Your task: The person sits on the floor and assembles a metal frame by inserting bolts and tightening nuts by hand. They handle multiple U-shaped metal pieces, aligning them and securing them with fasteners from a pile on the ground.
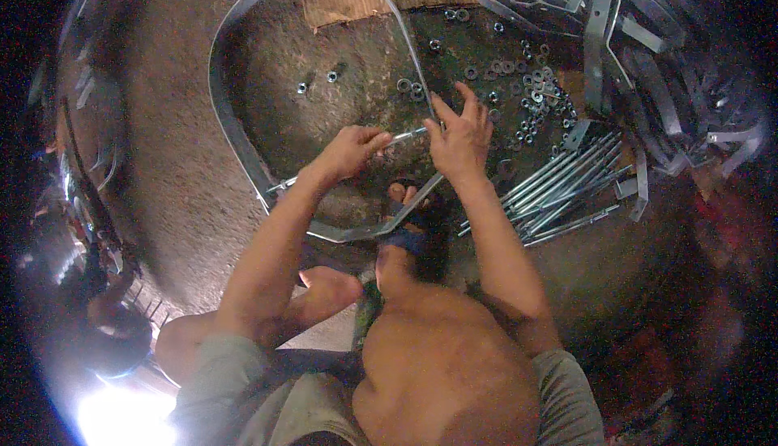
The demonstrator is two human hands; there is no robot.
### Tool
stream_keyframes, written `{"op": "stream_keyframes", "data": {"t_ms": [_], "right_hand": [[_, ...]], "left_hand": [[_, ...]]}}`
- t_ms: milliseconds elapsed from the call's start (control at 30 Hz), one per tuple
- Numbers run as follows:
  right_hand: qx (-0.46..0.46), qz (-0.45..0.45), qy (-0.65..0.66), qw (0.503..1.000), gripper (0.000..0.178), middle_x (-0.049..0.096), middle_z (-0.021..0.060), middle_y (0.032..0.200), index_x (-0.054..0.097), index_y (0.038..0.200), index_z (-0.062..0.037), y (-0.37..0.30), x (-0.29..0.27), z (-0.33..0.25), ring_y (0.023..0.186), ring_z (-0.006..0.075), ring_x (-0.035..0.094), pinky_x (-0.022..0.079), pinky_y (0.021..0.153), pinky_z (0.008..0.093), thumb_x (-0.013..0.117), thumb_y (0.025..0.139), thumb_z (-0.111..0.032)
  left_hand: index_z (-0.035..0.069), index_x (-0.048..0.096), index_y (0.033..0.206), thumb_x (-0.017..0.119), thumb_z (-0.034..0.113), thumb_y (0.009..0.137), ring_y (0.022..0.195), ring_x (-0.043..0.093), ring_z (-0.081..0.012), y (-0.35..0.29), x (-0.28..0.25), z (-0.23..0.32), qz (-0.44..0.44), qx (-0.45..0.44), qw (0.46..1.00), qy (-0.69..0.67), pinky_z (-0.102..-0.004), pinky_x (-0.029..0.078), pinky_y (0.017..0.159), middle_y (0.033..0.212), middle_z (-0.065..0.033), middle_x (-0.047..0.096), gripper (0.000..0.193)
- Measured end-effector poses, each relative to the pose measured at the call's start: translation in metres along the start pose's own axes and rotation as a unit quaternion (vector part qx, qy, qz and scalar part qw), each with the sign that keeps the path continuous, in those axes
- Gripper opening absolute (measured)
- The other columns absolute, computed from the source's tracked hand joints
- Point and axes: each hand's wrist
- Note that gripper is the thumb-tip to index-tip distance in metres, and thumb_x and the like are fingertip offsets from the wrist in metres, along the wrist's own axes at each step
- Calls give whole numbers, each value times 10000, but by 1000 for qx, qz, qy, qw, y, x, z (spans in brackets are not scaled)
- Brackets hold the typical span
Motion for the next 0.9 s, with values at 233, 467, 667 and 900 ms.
{"op": "stream_keyframes", "data": {"t_ms": [233, 467, 667, 900], "right_hand": [[-15, 12, 32, 999, 388, 490, 151, 1426, 709, 1222, -152, 6, 18, 11, 1291, 374, 472, 374, 1084, 477, 730, 842, -223], [-44, 8, -11, 999, 399, 477, 152, 1444, 692, 1257, -124, 6, 8, 9, 1330, 361, 457, 364, 1104, 473, 712, 864, -188], [-43, 13, 30, 999, 385, 459, 155, 1463, 676, 1276, -75, 7, 21, 8, 1356, 353, 437, 366, 1112, 472, 688, 902, -166], [-44, -7, -16, 999, 386, 454, 159, 1459, 670, 1279, -67, 4, 7, 7, 1361, 363, 420, 339, 1121, 485, 671, 910, -180]], "left_hand": [[103, 702, 1089, 635, 300, 906, 972, 632, -343, -23, 52, 5, 244, 21, 950, 192, -484, 529, 833, 988, -160, 634, 277], [103, 631, 1085, 557, 448, 967, 910, 678, -406, -23, 3, 10, 40, -5, 992, 121, -544, 533, 778, 931, -190, 692, 372], [96, 630, 1032, 594, 297, 948, 993, 666, -367, -37, 34, -10, 215, 39, 964, 149, -511, 541, 801, 1006, -167, 661, 221], [139, 628, 1142, 596, 350, 942, 883, 690, -420, -34, -10, -1, 76, 24, 995, 56, -545, 533, 755, 950, -216, 702, 293]]}}
Point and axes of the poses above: each hand's wrist, its own y-axis towards the middle knuckle, its own x-axis out of the palm, z = x × y
